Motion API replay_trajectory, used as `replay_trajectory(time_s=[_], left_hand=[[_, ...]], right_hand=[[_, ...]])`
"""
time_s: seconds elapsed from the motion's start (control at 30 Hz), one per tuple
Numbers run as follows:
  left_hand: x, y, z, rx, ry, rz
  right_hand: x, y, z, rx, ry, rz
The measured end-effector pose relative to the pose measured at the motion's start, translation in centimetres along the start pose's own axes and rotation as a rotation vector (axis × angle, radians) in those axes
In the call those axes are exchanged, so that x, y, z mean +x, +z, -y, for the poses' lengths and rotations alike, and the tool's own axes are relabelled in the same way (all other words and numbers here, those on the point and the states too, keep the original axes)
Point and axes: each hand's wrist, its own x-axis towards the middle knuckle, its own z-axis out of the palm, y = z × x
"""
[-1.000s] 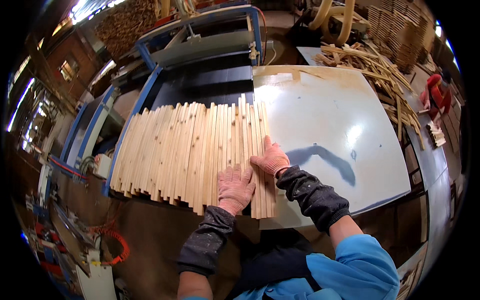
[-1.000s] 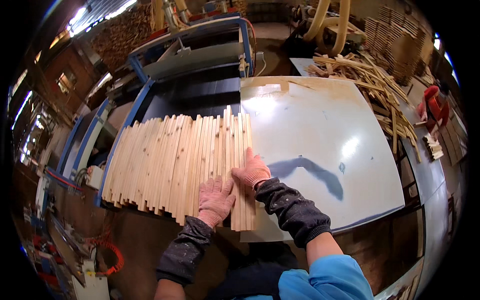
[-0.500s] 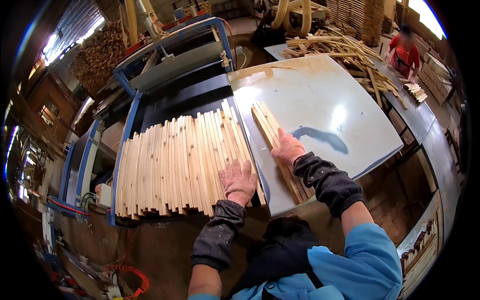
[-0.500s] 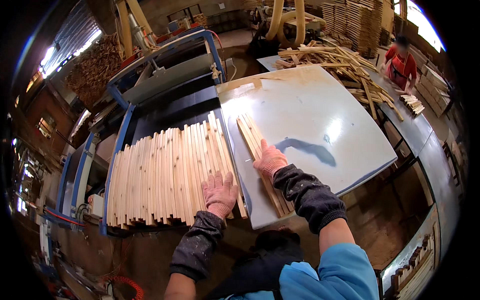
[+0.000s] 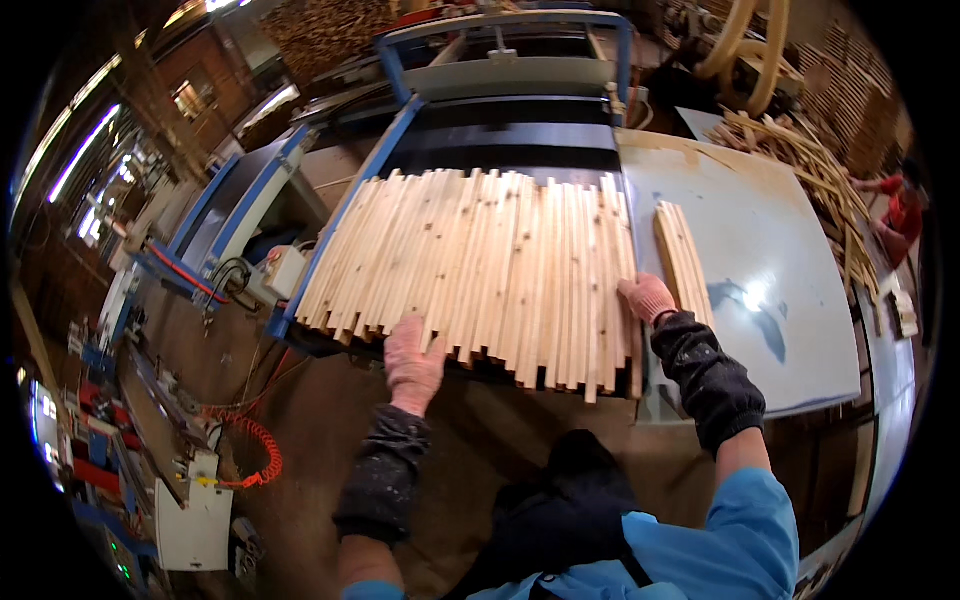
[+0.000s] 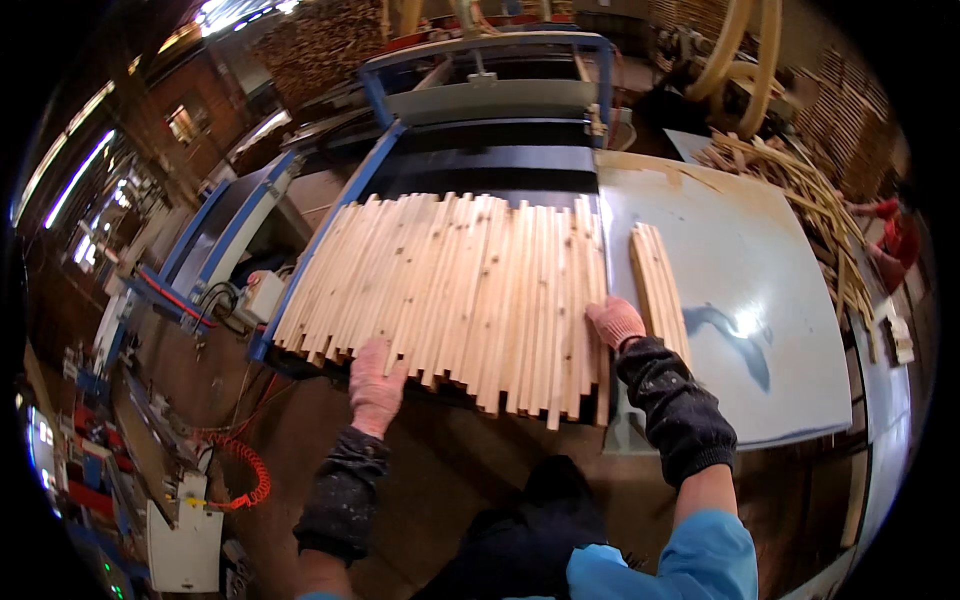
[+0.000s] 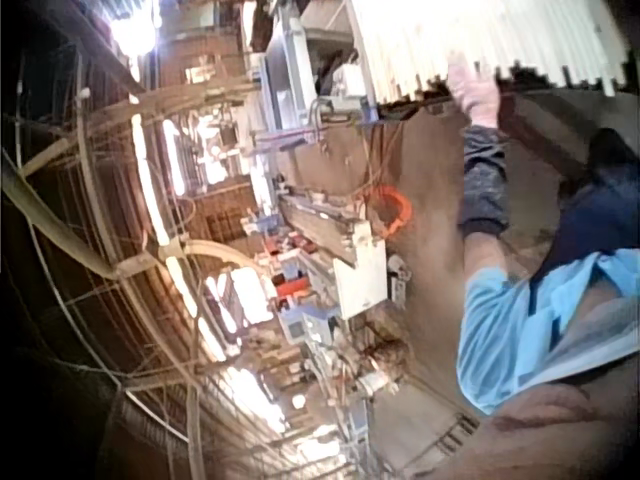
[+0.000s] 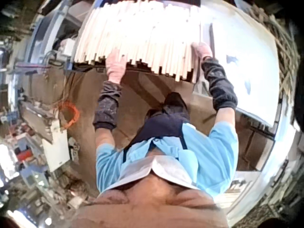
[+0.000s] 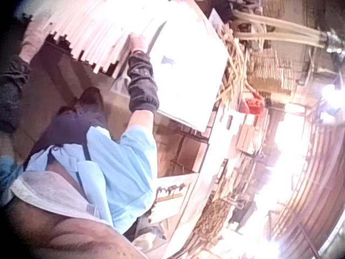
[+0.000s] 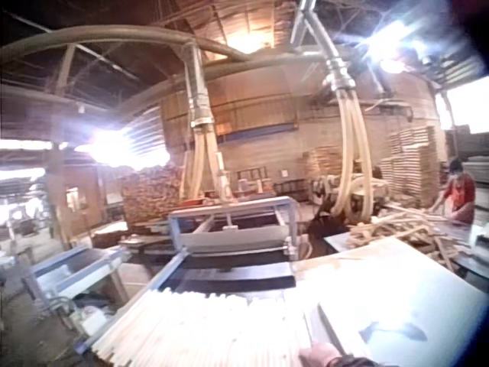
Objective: The person repeatedly picks up stacks of thin wooden planks from a metal table and places them onto a conveyor belt. They align the planks by hand before moving them. Another worker is visible in the background performing similar tasks.
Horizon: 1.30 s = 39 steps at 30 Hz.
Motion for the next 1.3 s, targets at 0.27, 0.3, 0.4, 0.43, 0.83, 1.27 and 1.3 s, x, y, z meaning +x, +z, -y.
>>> replay_trajectory(time_s=[0.27,0.3,0.4,0.43,0.83,1.27,1.3], left_hand=[[7.9,-10.0,17.3,0.331,-0.515,0.05],[9.8,-10.5,18.6,0.42,-0.565,0.078],[16.0,-12.5,23.2,0.579,-0.633,0.081],[17.9,-12.4,24.6,0.608,-0.578,0.031],[22.4,-14.3,30.2,0.565,-0.616,0.312],[-20.5,-15.8,20.3,-0.451,-0.892,0.15],[-26.8,-19.8,20.2,-0.395,-0.954,-0.007]], right_hand=[[0.5,0.9,0.3,0.141,0.219,-0.175],[0.2,0.9,0.2,0.209,0.146,-0.169],[0.4,1.0,0.7,0.225,0.239,-0.198],[0.5,1.1,1.0,0.255,0.269,-0.169],[1.3,-0.8,5.2,0.127,0.536,-0.21],[2.7,1.2,1.9,-0.356,0.033,-0.243],[7.8,6.1,7.9,-0.349,-0.155,-0.197]])
